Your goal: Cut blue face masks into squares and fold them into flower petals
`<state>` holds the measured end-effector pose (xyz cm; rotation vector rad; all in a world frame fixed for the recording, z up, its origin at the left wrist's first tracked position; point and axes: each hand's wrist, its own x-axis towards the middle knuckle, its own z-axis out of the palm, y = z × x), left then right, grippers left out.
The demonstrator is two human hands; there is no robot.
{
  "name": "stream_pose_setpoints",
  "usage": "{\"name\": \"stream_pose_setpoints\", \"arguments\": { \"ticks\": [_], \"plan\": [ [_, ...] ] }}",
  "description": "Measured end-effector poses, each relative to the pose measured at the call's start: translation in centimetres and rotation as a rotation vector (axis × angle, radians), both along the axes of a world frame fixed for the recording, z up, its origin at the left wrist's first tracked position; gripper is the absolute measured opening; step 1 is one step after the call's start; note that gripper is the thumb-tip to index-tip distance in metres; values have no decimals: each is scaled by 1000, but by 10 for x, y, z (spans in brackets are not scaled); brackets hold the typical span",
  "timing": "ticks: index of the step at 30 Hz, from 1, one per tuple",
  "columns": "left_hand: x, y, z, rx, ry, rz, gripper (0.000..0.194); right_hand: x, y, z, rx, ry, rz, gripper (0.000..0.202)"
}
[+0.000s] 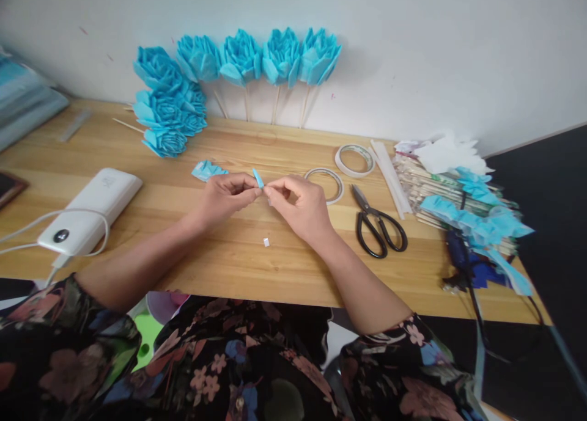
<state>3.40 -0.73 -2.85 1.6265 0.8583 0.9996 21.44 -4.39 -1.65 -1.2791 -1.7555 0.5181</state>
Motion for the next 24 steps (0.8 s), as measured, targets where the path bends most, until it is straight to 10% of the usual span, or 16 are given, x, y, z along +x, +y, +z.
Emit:
{"name": "stream_pose_setpoints", "arguments": {
  "ticks": [24],
  "plan": [
    [0, -2, 5, -55, -5, 13, 15, 1, 0, -1, -29, -28, 4, 11]
  ]
}}
